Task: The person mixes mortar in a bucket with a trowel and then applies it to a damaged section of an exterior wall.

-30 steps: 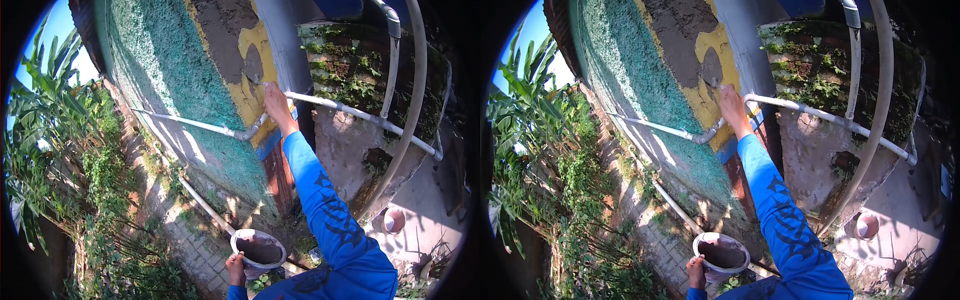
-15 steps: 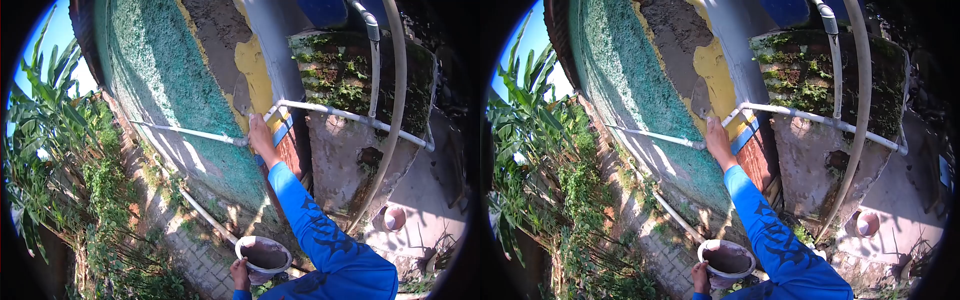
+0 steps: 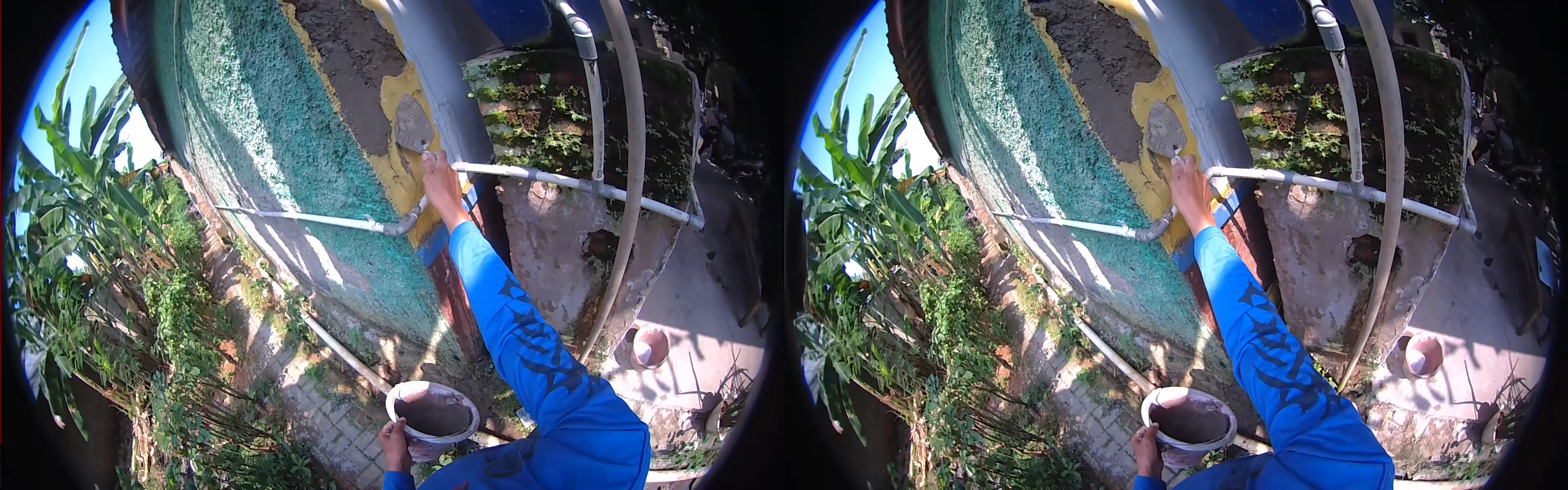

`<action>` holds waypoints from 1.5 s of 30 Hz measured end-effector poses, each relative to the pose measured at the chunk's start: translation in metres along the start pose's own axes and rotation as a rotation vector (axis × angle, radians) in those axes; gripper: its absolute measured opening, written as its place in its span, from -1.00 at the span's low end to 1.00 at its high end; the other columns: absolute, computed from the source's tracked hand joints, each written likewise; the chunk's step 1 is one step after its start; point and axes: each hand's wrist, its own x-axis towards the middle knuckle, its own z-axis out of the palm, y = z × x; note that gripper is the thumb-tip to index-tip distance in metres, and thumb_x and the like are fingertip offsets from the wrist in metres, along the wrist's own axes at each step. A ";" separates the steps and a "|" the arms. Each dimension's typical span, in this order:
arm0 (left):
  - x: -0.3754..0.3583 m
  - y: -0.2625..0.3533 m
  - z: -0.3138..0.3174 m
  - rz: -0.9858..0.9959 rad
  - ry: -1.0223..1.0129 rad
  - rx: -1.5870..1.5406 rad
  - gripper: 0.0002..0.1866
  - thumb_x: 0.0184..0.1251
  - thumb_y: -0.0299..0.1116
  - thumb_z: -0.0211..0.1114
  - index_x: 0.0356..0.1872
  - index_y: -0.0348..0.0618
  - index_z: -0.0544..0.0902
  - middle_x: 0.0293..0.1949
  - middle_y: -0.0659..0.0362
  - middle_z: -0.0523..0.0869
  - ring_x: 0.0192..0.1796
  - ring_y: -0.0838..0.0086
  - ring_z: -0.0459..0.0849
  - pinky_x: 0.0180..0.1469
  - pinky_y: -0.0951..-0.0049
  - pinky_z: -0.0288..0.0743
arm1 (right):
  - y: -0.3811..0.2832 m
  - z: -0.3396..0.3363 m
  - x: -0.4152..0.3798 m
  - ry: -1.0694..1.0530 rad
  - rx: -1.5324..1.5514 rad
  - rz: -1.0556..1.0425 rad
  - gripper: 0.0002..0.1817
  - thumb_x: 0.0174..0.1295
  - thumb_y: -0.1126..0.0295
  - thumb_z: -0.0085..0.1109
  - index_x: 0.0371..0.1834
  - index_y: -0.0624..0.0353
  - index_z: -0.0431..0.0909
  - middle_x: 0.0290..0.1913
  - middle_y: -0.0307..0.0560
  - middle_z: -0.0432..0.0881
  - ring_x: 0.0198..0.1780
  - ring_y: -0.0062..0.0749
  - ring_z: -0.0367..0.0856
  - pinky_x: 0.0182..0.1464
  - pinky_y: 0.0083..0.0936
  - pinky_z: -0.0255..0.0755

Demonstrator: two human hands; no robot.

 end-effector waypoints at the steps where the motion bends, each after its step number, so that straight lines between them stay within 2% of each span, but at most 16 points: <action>1: 0.000 -0.002 -0.003 -0.009 0.003 -0.007 -0.85 0.37 -0.40 0.26 -0.42 -0.19 0.62 -0.60 0.29 0.58 -0.68 0.63 0.48 -0.64 0.56 0.36 | -0.008 -0.008 0.003 -0.052 0.018 0.037 -0.52 0.49 -0.01 -0.14 0.21 0.14 0.36 -0.19 0.43 0.66 -0.08 0.38 0.62 -0.05 0.10 0.45; 2: 0.002 -0.004 -0.006 -0.007 0.006 -0.011 -0.85 0.37 -0.40 0.26 -0.42 -0.19 0.62 -0.60 0.29 0.58 -0.68 0.63 0.48 -0.64 0.56 0.36 | -0.009 -0.011 0.005 -0.106 0.035 0.077 -0.51 0.48 -0.02 -0.13 0.21 0.15 0.36 -0.12 0.51 0.63 0.04 0.48 0.54 0.06 0.16 0.37; 3: 0.003 -0.006 -0.009 -0.011 0.012 0.004 -0.85 0.36 -0.40 0.26 -0.41 -0.20 0.62 -0.60 0.29 0.59 -0.68 0.62 0.48 -0.65 0.55 0.35 | -0.010 -0.011 0.004 -0.084 -0.026 0.020 -0.54 0.49 0.02 -0.14 0.21 0.15 0.34 -0.17 0.44 0.66 -0.07 0.43 0.61 -0.05 0.19 0.42; 8: -0.002 -0.011 -0.013 -0.025 0.034 0.018 -0.85 0.34 -0.41 0.27 -0.43 -0.21 0.63 -0.61 0.28 0.59 -0.69 0.61 0.48 -0.66 0.53 0.35 | 0.004 -0.014 -0.026 -0.119 -0.057 0.003 -0.58 0.48 0.06 -0.09 0.18 0.13 0.35 -0.20 0.36 0.68 -0.13 0.42 0.62 -0.11 0.19 0.43; 10: -0.006 -0.008 -0.011 -0.037 0.081 0.050 -0.83 0.27 -0.41 0.34 -0.51 -0.15 0.58 -0.66 0.30 0.53 -0.70 0.57 0.47 -0.67 0.53 0.30 | 0.015 -0.013 -0.044 -0.086 -0.050 -0.156 -0.61 0.48 0.09 -0.07 0.12 0.16 0.38 -0.23 0.36 0.67 -0.14 0.40 0.61 -0.14 0.16 0.41; 12: -0.005 -0.011 -0.015 -0.050 0.089 0.048 -0.82 0.26 -0.40 0.35 -0.52 -0.16 0.57 -0.67 0.29 0.53 -0.71 0.56 0.47 -0.68 0.52 0.31 | 0.022 -0.012 -0.047 -0.113 -0.019 -0.115 -0.63 0.48 0.11 -0.06 0.09 0.17 0.39 -0.21 0.33 0.67 -0.12 0.36 0.62 -0.14 0.14 0.41; 14: -0.003 -0.018 -0.020 -0.066 0.100 0.048 -0.80 0.24 -0.40 0.36 -0.53 -0.16 0.56 -0.67 0.28 0.52 -0.72 0.54 0.47 -0.68 0.50 0.32 | 0.023 -0.010 -0.044 -0.069 0.013 -0.088 -0.61 0.48 0.07 -0.09 0.11 0.16 0.35 -0.23 0.38 0.67 -0.19 0.39 0.63 -0.17 0.19 0.43; 16: -0.001 -0.025 -0.023 -0.038 0.158 0.039 -0.79 0.24 -0.39 0.37 -0.55 -0.17 0.55 -0.67 0.28 0.52 -0.72 0.54 0.47 -0.69 0.49 0.33 | 0.019 -0.005 -0.034 -0.066 -0.010 -0.079 -0.61 0.48 0.07 -0.09 0.11 0.16 0.35 -0.22 0.37 0.67 -0.18 0.38 0.63 -0.17 0.18 0.43; 21: -0.003 -0.024 -0.021 -0.034 0.150 0.036 -0.80 0.26 -0.40 0.34 -0.53 -0.18 0.58 -0.67 0.29 0.53 -0.72 0.55 0.47 -0.68 0.51 0.33 | 0.008 -0.005 -0.043 -0.034 -0.031 -0.105 -0.62 0.49 0.07 -0.09 0.11 0.14 0.35 -0.21 0.35 0.68 -0.15 0.37 0.62 -0.16 0.16 0.43; 24: -0.003 -0.027 -0.022 -0.054 0.116 0.069 -0.81 0.28 -0.40 0.33 -0.52 -0.18 0.59 -0.67 0.29 0.53 -0.72 0.56 0.47 -0.68 0.51 0.33 | 0.011 -0.014 -0.067 -0.123 -0.024 -0.051 -0.64 0.48 0.08 -0.07 0.10 0.13 0.35 -0.21 0.32 0.68 -0.14 0.36 0.62 -0.17 0.14 0.43; 26: 0.000 -0.029 -0.019 -0.058 0.088 0.080 -0.81 0.28 -0.39 0.32 -0.52 -0.18 0.60 -0.66 0.29 0.54 -0.72 0.56 0.47 -0.68 0.51 0.34 | 0.015 -0.017 -0.078 -0.147 0.045 -0.188 -0.65 0.47 0.10 -0.03 0.09 0.13 0.35 -0.21 0.33 0.68 -0.14 0.35 0.63 -0.18 0.12 0.44; 27: -0.001 -0.031 -0.020 -0.058 0.073 0.087 -0.82 0.28 -0.40 0.32 -0.51 -0.18 0.60 -0.66 0.29 0.54 -0.73 0.57 0.47 -0.68 0.51 0.34 | 0.016 -0.018 -0.079 -0.158 0.042 -0.185 -0.66 0.47 0.11 -0.03 0.08 0.13 0.36 -0.22 0.35 0.67 -0.14 0.33 0.63 -0.19 0.09 0.45; 31: -0.001 -0.035 -0.022 -0.066 0.116 0.084 -0.82 0.28 -0.40 0.32 -0.51 -0.17 0.59 -0.66 0.29 0.53 -0.73 0.57 0.46 -0.67 0.50 0.35 | 0.015 -0.022 -0.058 -0.149 0.096 -0.067 -0.63 0.47 0.09 -0.02 0.10 0.14 0.37 -0.23 0.34 0.68 -0.14 0.34 0.64 -0.18 0.10 0.46; 34: -0.011 -0.020 -0.013 -0.087 0.089 0.049 -0.84 0.29 -0.45 0.31 -0.50 -0.18 0.56 -0.63 0.31 0.54 -0.68 0.62 0.42 -0.64 0.50 0.29 | 0.015 -0.015 -0.031 -0.066 0.047 -0.112 -0.60 0.46 0.08 -0.02 0.13 0.16 0.37 -0.23 0.35 0.68 -0.15 0.37 0.63 -0.16 0.14 0.45; 36: -0.010 -0.023 -0.016 -0.088 0.076 0.051 -0.84 0.29 -0.45 0.30 -0.49 -0.18 0.57 -0.62 0.31 0.54 -0.67 0.63 0.44 -0.64 0.51 0.31 | 0.007 -0.012 -0.025 -0.088 -0.074 -0.016 -0.57 0.45 0.07 -0.02 0.16 0.17 0.36 -0.22 0.37 0.68 -0.16 0.39 0.63 -0.15 0.18 0.43; 45: -0.010 -0.019 -0.011 -0.079 0.071 0.064 -0.83 0.26 -0.40 0.33 -0.50 -0.16 0.57 -0.66 0.29 0.52 -0.72 0.57 0.44 -0.66 0.50 0.31 | -0.004 -0.020 -0.067 -0.156 0.023 -0.113 -0.64 0.47 0.10 -0.06 0.05 0.18 0.36 -0.21 0.37 0.67 -0.14 0.39 0.62 -0.13 0.16 0.44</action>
